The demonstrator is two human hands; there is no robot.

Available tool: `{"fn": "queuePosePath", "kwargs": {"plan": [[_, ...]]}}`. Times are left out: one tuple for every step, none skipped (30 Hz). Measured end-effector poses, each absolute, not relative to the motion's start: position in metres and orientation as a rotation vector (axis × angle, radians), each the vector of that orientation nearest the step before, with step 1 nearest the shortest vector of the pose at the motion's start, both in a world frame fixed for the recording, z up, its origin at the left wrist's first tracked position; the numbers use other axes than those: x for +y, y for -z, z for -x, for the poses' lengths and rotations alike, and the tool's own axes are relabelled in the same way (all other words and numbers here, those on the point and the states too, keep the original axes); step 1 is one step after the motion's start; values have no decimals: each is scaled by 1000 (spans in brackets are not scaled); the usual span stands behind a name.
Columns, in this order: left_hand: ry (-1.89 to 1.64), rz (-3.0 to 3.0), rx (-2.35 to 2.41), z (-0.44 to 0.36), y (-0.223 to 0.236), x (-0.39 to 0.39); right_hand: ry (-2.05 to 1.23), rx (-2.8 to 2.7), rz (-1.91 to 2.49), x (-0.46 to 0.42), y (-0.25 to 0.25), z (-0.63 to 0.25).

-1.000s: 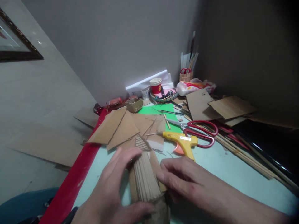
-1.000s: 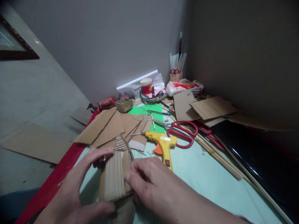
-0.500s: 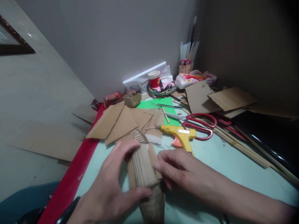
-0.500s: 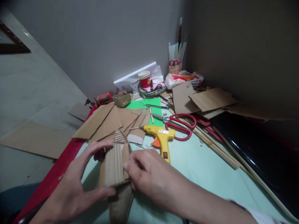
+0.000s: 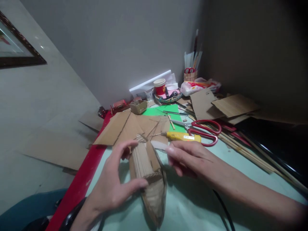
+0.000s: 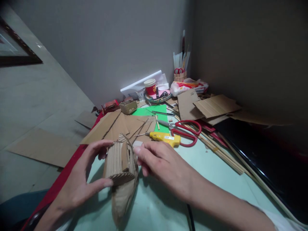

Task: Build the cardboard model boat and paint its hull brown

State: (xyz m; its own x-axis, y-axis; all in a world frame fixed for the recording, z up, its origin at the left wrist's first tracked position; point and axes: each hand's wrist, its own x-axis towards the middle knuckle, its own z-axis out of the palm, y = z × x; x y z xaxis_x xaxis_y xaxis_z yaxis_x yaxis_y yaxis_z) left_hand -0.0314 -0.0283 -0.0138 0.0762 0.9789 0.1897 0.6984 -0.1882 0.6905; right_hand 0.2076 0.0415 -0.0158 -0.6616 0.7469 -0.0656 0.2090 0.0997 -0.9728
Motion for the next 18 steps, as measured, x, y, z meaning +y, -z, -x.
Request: {"fn": "queuePosePath", "kwargs": {"plan": [[-895,-1952,1646,31,14,-29,-1588,-1932,934,42,15,-207],[-899,-1974,1633,31,14,-29,-1581,-1938,934,42,15,-206],[-901,-2000,1625,31,14,-29,-1574,-1947,933,42,15,-205],[-899,-2030,1617,30,14,-29,-1568,-1963,932,41,15,-203],[-901,-2057,1611,29,15,-29,-1557,-1981,934,41,16,-202],[-895,-2077,1609,27,15,-29,-1542,-2007,935,40,17,-200],[-888,-2086,1611,25,15,-28,-1530,-2032,938,39,18,-199],[-883,-2084,1616,23,15,-27,-1521,-2054,940,38,20,-197],[-871,-2071,1625,21,15,-26,-1512,-2068,945,37,22,-196],[-852,-2054,1637,20,16,-25,-1513,-2070,955,37,24,-195],[-829,-2037,1649,19,16,-24,-1525,-2061,967,37,27,-194],[-816,-2020,1649,19,16,-23,-1545,-2049,978,37,30,-193],[-818,-1999,1633,20,16,-22,-1568,-2035,985,37,32,-192],[-834,-1977,1599,22,16,-21,-1592,-2028,980,38,35,-191],[-871,-1953,1554,24,16,-20,-1615,-2020,971,39,37,-190],[-922,-1922,1518,27,15,-20,-1634,-2013,957,40,39,-189],[-970,-1890,1496,29,15,-19,-1644,-2005,947,40,41,-189],[-1013,-1864,1491,32,15,-19,-1649,-1995,942,41,42,-188]]}}
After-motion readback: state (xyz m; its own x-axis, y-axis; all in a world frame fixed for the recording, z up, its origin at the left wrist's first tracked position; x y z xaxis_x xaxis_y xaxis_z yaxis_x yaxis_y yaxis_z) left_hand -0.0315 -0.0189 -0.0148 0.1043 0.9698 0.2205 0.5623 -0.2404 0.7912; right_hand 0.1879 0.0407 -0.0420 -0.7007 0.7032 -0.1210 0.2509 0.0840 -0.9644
